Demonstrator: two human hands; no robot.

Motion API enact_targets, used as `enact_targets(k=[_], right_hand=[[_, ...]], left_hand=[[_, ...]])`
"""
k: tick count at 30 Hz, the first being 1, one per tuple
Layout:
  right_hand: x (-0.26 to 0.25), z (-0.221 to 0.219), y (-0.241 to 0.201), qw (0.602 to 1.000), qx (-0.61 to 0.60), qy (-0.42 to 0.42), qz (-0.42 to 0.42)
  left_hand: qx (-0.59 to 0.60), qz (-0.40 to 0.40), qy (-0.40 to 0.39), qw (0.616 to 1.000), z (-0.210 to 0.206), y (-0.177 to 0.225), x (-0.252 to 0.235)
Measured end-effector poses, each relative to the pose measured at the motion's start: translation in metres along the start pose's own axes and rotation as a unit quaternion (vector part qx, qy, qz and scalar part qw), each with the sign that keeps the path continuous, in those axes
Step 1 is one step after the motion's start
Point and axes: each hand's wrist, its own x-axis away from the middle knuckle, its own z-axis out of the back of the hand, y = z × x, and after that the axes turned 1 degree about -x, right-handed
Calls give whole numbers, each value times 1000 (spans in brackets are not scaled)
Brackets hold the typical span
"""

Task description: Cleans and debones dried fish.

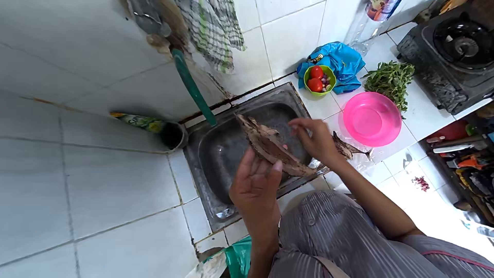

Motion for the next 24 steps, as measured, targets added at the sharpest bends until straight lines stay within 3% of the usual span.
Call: enact_targets(k=[3,7,16,24], right_hand=[[-4,30,-47,994,-24,84,69],[14,21,-79,976,-15,145,161],[27,-3,-78,958,100,149,226],[23,-1,-80,961,108,134,218]], left_hand=[[-18,-23,3,1000,-6,-3,-2],[-39,-61,-4,997,-12,-5,-3],[-50,-94,-2,994,-10,-5,2],[-64,-107,-2,992,-11,-4,3]])
